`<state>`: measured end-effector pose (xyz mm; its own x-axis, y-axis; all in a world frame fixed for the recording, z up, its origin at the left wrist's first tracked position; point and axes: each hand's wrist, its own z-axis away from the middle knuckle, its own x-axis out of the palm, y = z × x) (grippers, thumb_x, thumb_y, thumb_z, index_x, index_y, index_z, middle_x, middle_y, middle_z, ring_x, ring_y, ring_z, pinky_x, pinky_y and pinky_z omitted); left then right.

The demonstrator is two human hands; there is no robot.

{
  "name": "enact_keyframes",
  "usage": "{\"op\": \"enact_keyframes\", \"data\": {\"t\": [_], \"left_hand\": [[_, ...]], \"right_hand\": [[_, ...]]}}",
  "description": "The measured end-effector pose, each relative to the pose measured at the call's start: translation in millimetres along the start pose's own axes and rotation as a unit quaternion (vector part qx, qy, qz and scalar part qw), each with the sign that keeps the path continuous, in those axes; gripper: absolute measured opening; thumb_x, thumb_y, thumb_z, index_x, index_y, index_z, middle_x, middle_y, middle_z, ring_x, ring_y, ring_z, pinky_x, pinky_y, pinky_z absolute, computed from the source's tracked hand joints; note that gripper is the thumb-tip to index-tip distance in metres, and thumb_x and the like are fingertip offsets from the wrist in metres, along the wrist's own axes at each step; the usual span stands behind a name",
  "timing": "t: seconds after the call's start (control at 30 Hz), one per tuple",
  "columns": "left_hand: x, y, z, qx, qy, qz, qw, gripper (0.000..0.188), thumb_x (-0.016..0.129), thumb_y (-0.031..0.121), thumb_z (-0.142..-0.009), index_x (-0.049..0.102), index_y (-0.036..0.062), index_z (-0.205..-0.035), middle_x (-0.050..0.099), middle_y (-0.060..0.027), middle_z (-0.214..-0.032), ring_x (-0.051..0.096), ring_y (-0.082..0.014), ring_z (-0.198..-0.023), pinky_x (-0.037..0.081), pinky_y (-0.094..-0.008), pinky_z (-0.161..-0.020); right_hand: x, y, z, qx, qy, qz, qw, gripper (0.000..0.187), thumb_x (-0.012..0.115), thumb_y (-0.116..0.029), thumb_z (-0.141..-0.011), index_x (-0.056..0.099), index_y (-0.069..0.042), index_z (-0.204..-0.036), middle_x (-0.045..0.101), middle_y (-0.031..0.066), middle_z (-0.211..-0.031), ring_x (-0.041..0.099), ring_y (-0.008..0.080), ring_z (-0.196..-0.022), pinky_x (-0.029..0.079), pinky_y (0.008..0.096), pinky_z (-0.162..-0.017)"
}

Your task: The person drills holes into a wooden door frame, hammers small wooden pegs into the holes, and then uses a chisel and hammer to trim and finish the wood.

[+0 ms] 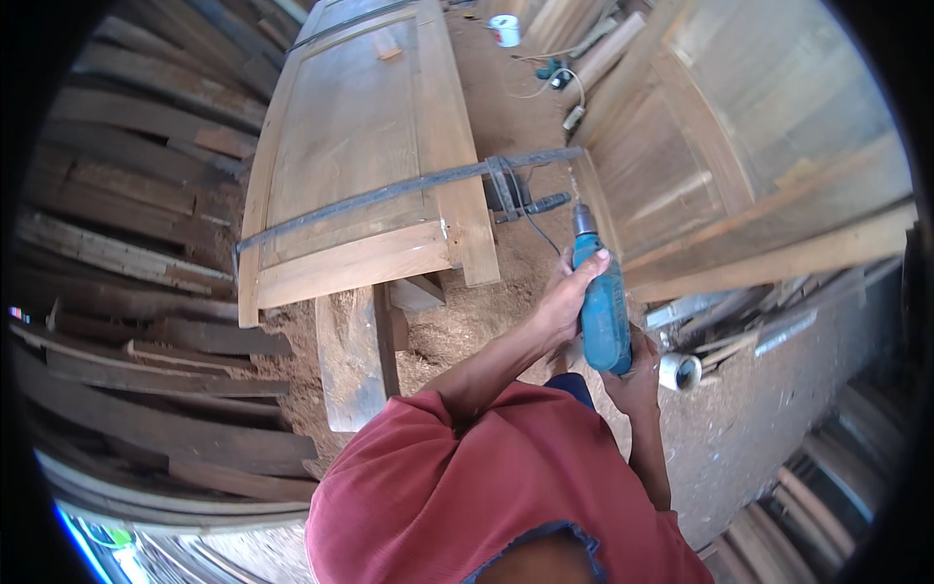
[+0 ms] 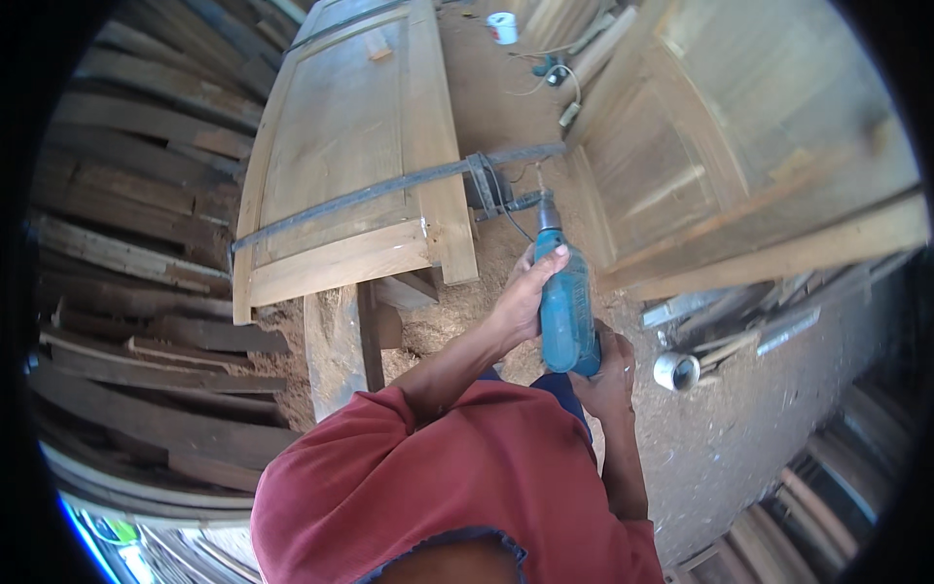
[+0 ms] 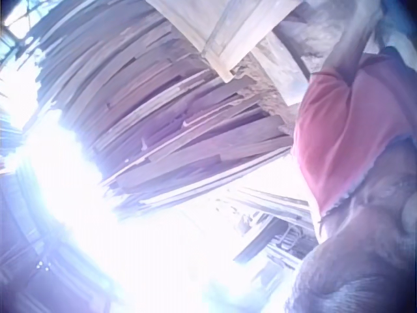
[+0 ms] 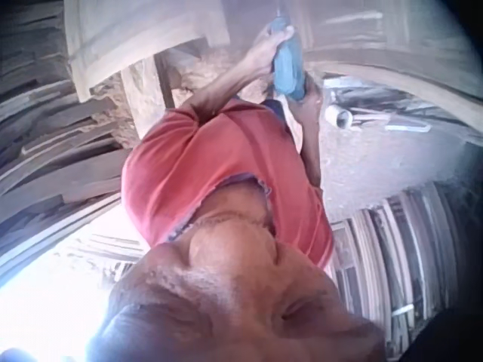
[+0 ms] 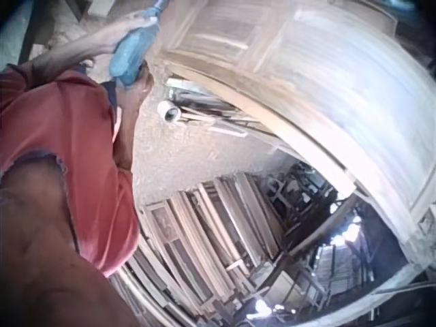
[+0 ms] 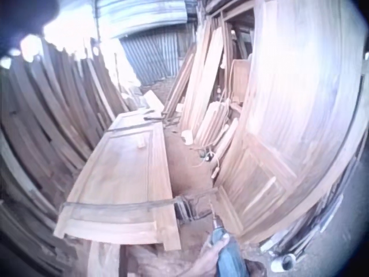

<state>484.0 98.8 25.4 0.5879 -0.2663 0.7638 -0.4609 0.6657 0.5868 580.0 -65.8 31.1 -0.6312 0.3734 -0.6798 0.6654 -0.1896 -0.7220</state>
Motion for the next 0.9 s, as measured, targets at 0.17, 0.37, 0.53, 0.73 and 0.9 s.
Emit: {"op": "enact_keyframes", "data": {"t": [0.17, 0.37, 0.53, 0.73, 0.9], "left_hand": [[28.2, 12.2, -53.8, 0.056, -0.022, 0.009, 0.998, 0.053, 0.063, 0.043, -0.101, 0.037, 0.0093, -0.134, 0.05, -0.0124, -0.119, 0.059, -0.0231, -0.099, 0.052, -0.0469, -0.092], [-18.6, 21.3, -65.8, 0.162, 0.193, -0.192, 0.948, 0.058, 0.057, 0.045, -0.103, 0.04, 0.0067, -0.144, 0.057, -0.0175, -0.136, 0.061, -0.0277, -0.112, 0.053, -0.0457, -0.094], [-174.9, 7.8, -27.9, 0.171, 0.62, -0.321, 0.695, 0.068, 0.076, 0.024, -0.092, 0.038, -0.0067, -0.139, 0.052, -0.0254, -0.131, 0.055, -0.0303, -0.118, 0.048, -0.0411, -0.101], [-304.6, -27.7, 3.6, 0.087, 0.635, -0.099, 0.761, 0.058, 0.077, 0.034, -0.092, 0.053, -0.0041, -0.128, 0.063, -0.0135, -0.106, 0.06, -0.0206, -0.091, 0.052, -0.0366, -0.074], [-277.4, -20.5, -59.7, 0.155, 0.599, 0.061, 0.783, 0.03, 0.067, 0.033, -0.099, 0.065, 0.0068, -0.113, 0.062, 0.0004, -0.092, 0.053, -0.0121, -0.076, 0.046, -0.0305, -0.065]], "right_hand": [[-38.1, 11.3, -77.5, -0.031, -0.073, -0.175, 0.981, 0.033, 0.076, -0.015, -0.083, 0.064, 0.004, -0.108, 0.071, 0.0129, -0.087, 0.068, 0.0182, -0.077, 0.054, 0.0346, -0.072], [-82.4, 53.2, -168.2, -0.01, -0.145, -0.328, 0.933, 0.031, 0.072, -0.01, -0.085, 0.066, 0.006, -0.111, 0.066, 0.0061, -0.081, 0.06, 0.0093, -0.068, 0.048, 0.0264, -0.061], [-104.6, 58.2, -253.7, 0.023, -0.161, -0.383, 0.909, 0.052, 0.069, -0.01, -0.086, 0.055, 0.007, -0.134, 0.065, 0.0051, -0.089, 0.06, 0.0099, -0.066, 0.048, 0.024, -0.046], [-102.5, 47.2, -378.4, -0.049, -0.093, -0.396, 0.912, 0.057, 0.066, -0.009, -0.092, 0.046, 0.004, -0.143, 0.063, 0.0108, -0.105, 0.057, 0.0112, -0.071, 0.054, 0.0293, -0.06], [-120.0, 31.4, -466.8, -0.108, -0.034, -0.388, 0.915, 0.057, 0.065, -0.007, -0.093, 0.044, 0.006, -0.144, 0.056, 0.0157, -0.134, 0.055, 0.0126, -0.081, 0.048, 0.0327, -0.077]]}}
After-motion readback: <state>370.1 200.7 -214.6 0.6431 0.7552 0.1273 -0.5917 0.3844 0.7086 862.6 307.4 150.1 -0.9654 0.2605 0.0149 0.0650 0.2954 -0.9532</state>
